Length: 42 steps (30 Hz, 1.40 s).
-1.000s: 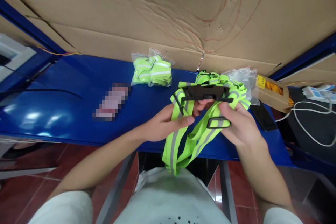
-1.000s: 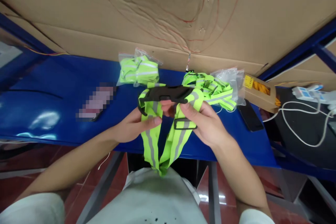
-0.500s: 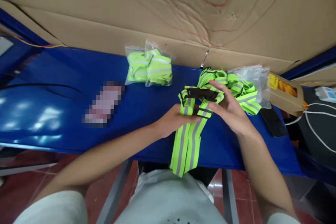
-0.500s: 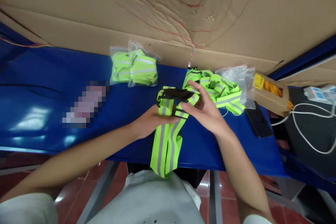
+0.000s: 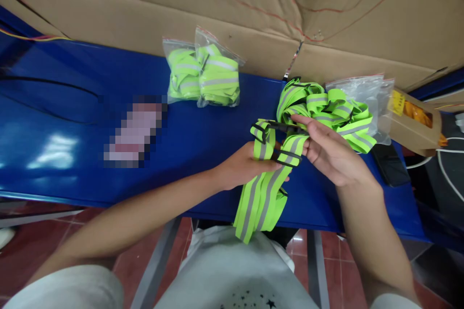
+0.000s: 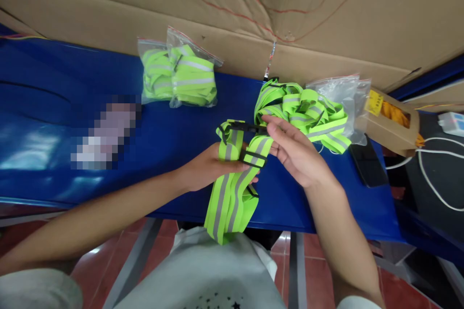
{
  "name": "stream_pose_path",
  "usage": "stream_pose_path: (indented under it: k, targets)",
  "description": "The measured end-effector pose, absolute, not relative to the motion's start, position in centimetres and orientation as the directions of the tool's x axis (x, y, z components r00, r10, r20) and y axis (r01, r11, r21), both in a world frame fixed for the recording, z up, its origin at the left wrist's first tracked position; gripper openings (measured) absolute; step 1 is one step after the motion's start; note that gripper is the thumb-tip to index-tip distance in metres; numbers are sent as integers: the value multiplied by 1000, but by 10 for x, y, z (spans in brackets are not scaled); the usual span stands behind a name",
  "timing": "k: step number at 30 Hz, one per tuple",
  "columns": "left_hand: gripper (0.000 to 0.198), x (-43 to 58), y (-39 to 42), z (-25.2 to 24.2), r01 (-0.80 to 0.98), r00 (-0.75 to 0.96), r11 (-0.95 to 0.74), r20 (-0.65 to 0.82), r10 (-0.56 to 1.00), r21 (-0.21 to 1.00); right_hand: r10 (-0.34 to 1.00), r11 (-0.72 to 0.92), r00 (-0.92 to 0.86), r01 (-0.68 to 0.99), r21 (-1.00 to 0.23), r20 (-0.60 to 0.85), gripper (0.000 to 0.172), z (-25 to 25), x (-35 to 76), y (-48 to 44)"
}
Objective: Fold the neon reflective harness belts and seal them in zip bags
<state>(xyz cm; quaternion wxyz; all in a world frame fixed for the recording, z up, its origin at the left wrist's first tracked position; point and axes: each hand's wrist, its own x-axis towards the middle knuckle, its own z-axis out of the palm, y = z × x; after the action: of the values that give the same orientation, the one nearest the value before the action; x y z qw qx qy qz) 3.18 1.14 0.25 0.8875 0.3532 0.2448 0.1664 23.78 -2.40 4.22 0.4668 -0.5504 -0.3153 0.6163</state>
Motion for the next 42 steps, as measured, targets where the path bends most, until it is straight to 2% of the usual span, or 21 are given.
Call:
stream_pose_path:
  k: [4,8,10,13,14,17,21,23,26,28,31,33,34,36,39,42]
  targets:
    - [34,31,10,7,-182,822,703,-286,492,688,966,-255,22,-101,-962,-258,62,39,242,-26]
    - [33,32,6,1,-174,872,817,-300,388,550,985,47,157,150,-988,71,63,33,233,-31]
    - [34,34,5,-4,-161,899,858,-287,331,488,965,152,152,346,-926,215,55,31,227,-35]
    - [32,34,6,-7,-177,921,865,-231,314,470,915,295,64,570,-767,399,30,33,221,-40]
    - [31,34,7,-6,-188,923,858,-211,321,479,889,350,27,602,-718,456,28,34,220,-41]
    - [36,31,11,0,-197,929,830,-170,327,521,824,481,-87,630,-610,560,36,34,223,-43]
    - [56,26,20,5,-230,932,798,-111,346,557,793,555,-213,639,-533,570,42,31,230,-40]
    - [56,24,25,5,-254,911,787,-135,390,562,797,565,-255,634,-528,547,43,32,233,-39]
    - [34,24,30,6,-271,848,779,-243,472,566,814,581,-378,541,-609,441,46,39,237,-38]
    - [38,25,31,7,-267,820,767,-280,498,583,833,527,-431,429,-733,347,45,45,240,-37]
    - [60,26,29,9,-265,795,723,-280,538,638,921,374,-239,315,-872,309,43,47,242,-35]
    - [71,27,26,10,-274,774,675,-260,577,685,965,258,-126,313,-914,229,46,43,241,-34]
    - [72,28,24,9,-274,766,658,-255,590,701,979,197,-124,332,-923,164,48,41,239,-33]
    - [64,30,21,6,-272,755,659,-269,598,701,989,113,-128,358,-927,71,46,36,236,-32]
    - [51,31,17,0,-243,779,736,-325,537,632,991,100,-117,323,-941,65,38,35,234,-31]
    - [47,32,15,-3,-204,801,759,-341,493,618,980,22,-196,280,-960,-35,46,37,238,-31]
